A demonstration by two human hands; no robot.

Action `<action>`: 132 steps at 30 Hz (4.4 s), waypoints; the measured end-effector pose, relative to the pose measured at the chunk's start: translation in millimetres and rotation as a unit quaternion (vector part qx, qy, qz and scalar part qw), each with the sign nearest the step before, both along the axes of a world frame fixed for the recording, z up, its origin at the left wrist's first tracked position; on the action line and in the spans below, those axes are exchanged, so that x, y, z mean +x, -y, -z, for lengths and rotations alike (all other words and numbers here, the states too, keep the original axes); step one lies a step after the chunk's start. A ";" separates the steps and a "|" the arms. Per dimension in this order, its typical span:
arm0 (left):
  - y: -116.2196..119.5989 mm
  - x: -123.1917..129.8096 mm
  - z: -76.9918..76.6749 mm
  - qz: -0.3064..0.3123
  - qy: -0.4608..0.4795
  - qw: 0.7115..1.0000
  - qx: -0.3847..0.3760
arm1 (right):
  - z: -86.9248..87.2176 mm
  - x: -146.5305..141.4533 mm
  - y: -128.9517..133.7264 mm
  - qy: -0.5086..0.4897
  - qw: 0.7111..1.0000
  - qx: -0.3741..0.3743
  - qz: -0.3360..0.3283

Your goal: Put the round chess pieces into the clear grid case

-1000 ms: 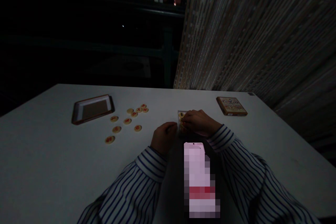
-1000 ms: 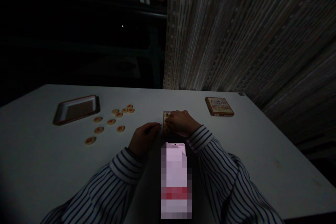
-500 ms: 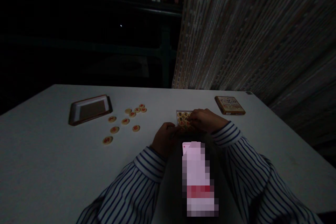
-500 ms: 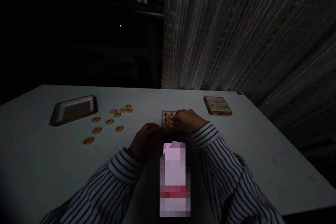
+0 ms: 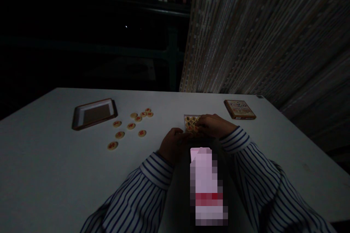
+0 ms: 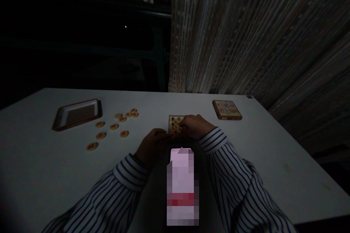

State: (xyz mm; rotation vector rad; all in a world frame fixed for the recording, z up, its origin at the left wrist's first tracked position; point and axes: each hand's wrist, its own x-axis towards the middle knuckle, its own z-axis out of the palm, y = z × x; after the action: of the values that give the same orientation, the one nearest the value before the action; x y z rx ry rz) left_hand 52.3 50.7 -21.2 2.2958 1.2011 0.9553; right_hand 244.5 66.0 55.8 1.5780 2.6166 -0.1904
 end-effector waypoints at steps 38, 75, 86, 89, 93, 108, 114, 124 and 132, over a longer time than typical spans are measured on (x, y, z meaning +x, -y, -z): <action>4.0 -6.0 -18.0 -0.086 0.036 0.995 -0.026 | -25.9 14.8 9.6 -0.056 0.994 0.075 0.061; 6.7 -7.3 -21.1 -0.080 0.069 0.987 -0.118 | 17.1 2.8 61.6 -0.125 0.962 0.228 0.079; 6.4 -6.9 -14.0 -0.055 0.058 0.990 -0.114 | 33.4 20.5 61.0 -0.269 0.897 0.302 0.176; 6.2 -7.3 -13.4 -0.057 0.059 0.990 -0.117 | 34.2 22.1 60.2 -0.285 0.895 0.304 0.157; 8.7 -6.2 -18.1 -0.069 0.044 0.991 -0.107 | 35.3 23.0 59.2 -0.285 0.898 0.294 0.161; 12.2 -23.2 -39.9 -0.086 0.077 0.991 -0.074 | 45.7 29.8 54.1 -0.345 0.862 0.316 0.196; 4.4 -72.2 -61.1 -0.133 0.069 0.988 -0.036 | 46.6 30.0 52.9 -0.343 0.857 0.337 0.185; -2.9 -138.2 -67.1 -0.308 0.144 0.940 0.012 | 32.7 22.7 53.4 -0.349 0.855 0.320 0.213; -1.7 -176.7 -63.9 -0.406 0.151 0.900 0.051 | 3.1 6.8 48.8 -0.299 0.893 0.300 0.155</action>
State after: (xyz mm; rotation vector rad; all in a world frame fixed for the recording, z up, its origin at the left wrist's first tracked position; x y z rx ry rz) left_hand -124.4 52.4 42.7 1.5768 2.0339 1.6014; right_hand 251.4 17.2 52.7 2.4905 3.0329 0.1718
